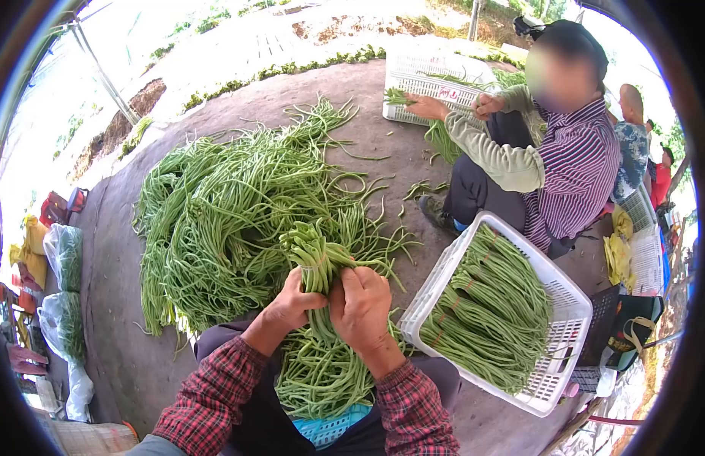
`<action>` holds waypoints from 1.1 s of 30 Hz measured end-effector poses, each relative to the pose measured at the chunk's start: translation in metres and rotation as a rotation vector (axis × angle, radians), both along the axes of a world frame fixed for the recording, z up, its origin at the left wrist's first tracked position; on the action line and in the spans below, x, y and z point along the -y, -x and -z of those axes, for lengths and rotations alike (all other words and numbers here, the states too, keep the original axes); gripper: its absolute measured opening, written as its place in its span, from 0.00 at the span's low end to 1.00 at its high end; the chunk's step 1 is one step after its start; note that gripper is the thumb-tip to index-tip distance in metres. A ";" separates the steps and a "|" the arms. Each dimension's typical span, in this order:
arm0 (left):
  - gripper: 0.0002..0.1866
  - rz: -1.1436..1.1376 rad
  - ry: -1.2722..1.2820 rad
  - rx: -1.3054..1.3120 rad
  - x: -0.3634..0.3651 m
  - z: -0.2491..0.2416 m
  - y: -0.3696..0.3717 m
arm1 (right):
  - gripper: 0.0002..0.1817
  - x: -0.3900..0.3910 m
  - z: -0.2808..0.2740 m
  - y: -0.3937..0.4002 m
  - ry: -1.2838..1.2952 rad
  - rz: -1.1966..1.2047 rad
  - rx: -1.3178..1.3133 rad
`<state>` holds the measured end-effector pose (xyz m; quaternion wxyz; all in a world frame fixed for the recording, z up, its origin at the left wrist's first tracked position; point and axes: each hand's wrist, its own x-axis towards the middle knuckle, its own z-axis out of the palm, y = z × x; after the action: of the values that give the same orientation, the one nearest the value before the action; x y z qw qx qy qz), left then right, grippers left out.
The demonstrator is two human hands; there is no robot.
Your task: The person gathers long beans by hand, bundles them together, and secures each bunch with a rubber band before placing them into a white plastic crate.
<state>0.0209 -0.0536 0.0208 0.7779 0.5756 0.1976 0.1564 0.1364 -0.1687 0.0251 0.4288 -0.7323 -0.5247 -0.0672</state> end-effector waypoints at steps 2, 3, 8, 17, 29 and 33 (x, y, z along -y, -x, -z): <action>0.28 -0.029 0.256 0.127 -0.001 0.014 -0.005 | 0.08 0.000 0.003 0.000 -0.046 0.028 -0.018; 0.28 -0.030 0.255 0.129 -0.001 0.012 -0.006 | 0.07 0.001 0.003 -0.001 -0.092 0.056 -0.036; 0.27 -0.136 0.405 0.147 -0.003 0.011 -0.007 | 0.06 0.003 0.004 -0.009 -0.032 -0.057 -0.248; 0.31 -0.204 0.558 0.222 -0.005 0.012 -0.008 | 0.06 0.004 0.010 -0.008 0.048 -0.119 -0.350; 0.29 -0.202 0.509 0.287 0.009 0.018 -0.015 | 0.04 0.005 0.012 -0.005 0.111 -0.086 -0.362; 0.30 -0.245 0.323 0.119 0.011 0.013 -0.020 | 0.05 0.005 0.009 -0.006 0.118 -0.114 -0.344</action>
<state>0.0405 -0.0650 0.0075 0.8457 0.4048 0.2422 0.2497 0.1425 -0.1739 0.0164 0.4718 -0.7259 -0.4873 0.1144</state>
